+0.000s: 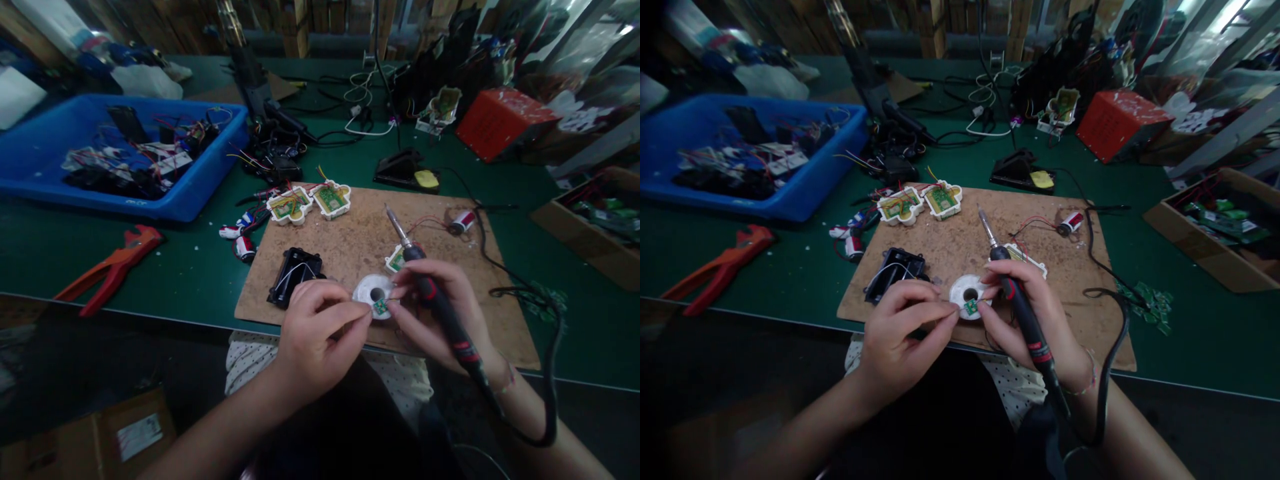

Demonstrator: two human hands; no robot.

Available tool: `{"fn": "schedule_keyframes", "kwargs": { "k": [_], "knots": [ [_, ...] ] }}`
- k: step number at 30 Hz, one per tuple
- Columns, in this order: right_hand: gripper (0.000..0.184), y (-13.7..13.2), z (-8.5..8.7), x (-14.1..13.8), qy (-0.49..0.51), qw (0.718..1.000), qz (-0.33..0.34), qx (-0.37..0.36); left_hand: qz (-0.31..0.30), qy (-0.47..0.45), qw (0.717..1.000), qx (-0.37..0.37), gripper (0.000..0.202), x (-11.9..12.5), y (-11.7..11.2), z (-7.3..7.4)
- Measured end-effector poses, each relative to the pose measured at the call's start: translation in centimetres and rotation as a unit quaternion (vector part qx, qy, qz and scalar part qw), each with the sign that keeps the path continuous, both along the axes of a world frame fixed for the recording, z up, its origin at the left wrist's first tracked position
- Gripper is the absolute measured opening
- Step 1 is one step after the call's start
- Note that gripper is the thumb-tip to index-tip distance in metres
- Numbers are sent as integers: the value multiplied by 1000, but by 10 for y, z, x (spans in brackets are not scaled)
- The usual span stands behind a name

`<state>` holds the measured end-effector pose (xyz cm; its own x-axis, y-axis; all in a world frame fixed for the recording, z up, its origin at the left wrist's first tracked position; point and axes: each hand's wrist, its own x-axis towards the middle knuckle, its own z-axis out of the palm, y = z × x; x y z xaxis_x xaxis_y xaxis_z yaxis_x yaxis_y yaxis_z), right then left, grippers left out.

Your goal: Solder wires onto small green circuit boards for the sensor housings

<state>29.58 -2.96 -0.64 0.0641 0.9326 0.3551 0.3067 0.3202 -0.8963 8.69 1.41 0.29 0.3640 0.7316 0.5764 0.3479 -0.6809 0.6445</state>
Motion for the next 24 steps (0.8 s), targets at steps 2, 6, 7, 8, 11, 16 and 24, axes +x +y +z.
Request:
{"fn": "schedule_keyframes", "kwargs": {
  "k": [2,6,7,8,11,16,24],
  "knots": [
    [66,0,-3,-4,13,1000,-8,4,8,2,1000,-10,8,-2,0,1],
    [67,1,-6,-11,37,999,-34,0,-1,13,999,-32,7,-4,0,7],
    [67,1,-7,-12,37,999,-39,0,-13,12,999,-36,8,-4,0,9],
    [67,1,-7,-13,36,998,-43,0,-25,10,999,-41,9,-3,1,11],
    [67,1,-7,-14,28,998,-52,2,-58,2,996,-65,11,-1,4,17],
    [67,1,-9,-15,40,998,-54,9,-79,0,992,-101,12,1,9,17],
    [64,1,-5,-18,34,997,-65,23,-96,20,994,-55,9,-8,15,16]
  ]
}}
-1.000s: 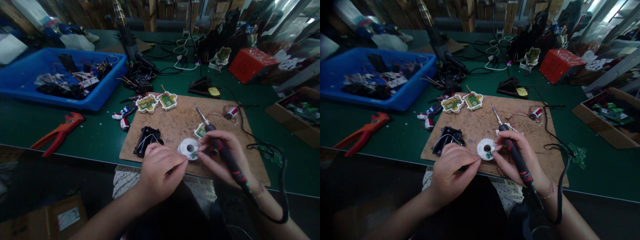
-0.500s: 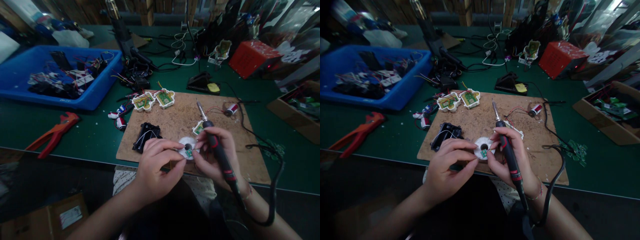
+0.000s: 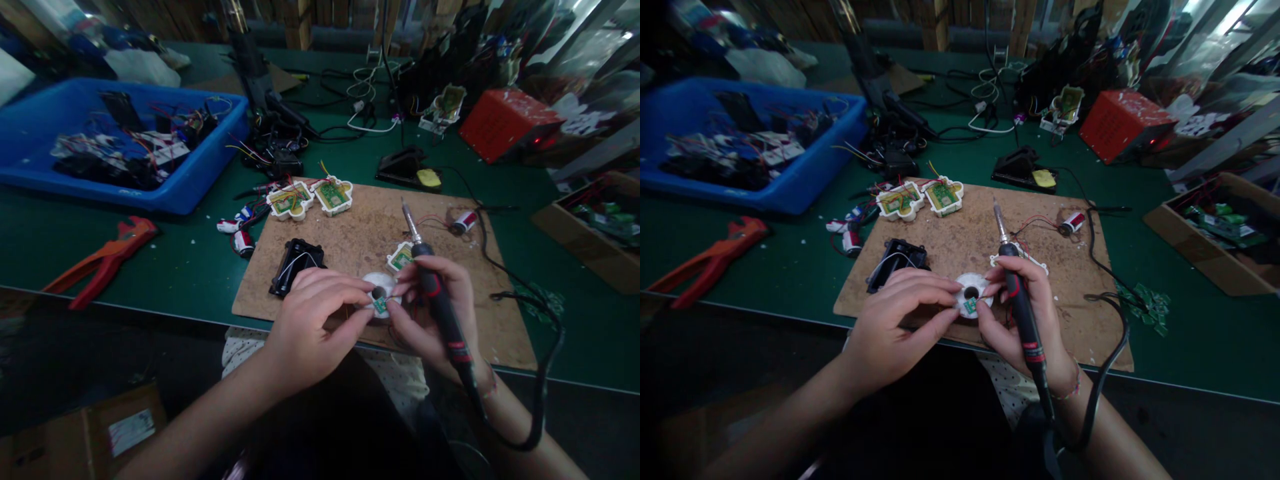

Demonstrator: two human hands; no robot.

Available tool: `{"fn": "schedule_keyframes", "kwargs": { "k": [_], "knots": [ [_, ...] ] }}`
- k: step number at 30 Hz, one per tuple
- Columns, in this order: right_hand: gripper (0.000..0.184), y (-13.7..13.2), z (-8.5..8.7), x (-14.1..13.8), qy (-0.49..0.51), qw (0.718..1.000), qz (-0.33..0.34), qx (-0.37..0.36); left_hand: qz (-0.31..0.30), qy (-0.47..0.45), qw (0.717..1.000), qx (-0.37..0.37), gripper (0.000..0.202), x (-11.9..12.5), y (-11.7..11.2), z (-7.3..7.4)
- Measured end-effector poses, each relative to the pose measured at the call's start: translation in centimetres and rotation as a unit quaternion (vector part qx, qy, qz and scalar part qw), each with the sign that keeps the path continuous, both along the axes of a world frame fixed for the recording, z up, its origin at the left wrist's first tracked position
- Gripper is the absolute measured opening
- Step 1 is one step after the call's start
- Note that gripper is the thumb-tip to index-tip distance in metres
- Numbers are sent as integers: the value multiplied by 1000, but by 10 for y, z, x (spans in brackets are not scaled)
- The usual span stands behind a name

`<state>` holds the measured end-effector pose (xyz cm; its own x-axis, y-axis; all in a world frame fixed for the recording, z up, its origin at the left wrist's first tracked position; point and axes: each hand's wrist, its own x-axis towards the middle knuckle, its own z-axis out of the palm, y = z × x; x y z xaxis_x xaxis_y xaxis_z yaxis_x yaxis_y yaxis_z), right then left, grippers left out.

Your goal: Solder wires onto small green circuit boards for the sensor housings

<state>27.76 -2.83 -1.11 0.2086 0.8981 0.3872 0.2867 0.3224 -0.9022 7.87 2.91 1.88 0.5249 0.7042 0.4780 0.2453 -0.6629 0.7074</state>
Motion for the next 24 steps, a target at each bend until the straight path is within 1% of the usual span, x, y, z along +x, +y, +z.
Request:
{"fn": "schedule_keyframes", "kwargs": {
  "k": [3,5,8,10,11,13,17,20,24],
  "knots": [
    [63,0,1,0,-2,1000,-3,-2,-44,43,998,30,22,-12,3,-1],
    [62,0,2,0,-6,1000,-7,-3,-60,82,992,72,25,-17,5,-3],
    [63,0,2,0,-11,1000,-10,1,-36,120,980,155,19,-20,8,-7],
    [64,0,1,0,-13,1000,-10,-3,-15,119,975,184,17,-19,9,-9],
    [65,0,0,0,-14,1000,-10,-5,-10,113,976,186,16,-18,9,-10],
    [66,-1,-1,1,-14,1000,-10,-6,-11,99,981,167,13,-18,10,-9],
    [67,0,-4,1,-19,1000,-16,0,-36,72,994,79,9,-17,9,-5],
    [66,0,-4,1,-20,1000,-15,-2,-64,56,996,20,6,-14,6,1],
    [65,-1,-4,1,-16,1000,-15,-4,-87,59,994,-4,9,-6,3,2]
  ]
}}
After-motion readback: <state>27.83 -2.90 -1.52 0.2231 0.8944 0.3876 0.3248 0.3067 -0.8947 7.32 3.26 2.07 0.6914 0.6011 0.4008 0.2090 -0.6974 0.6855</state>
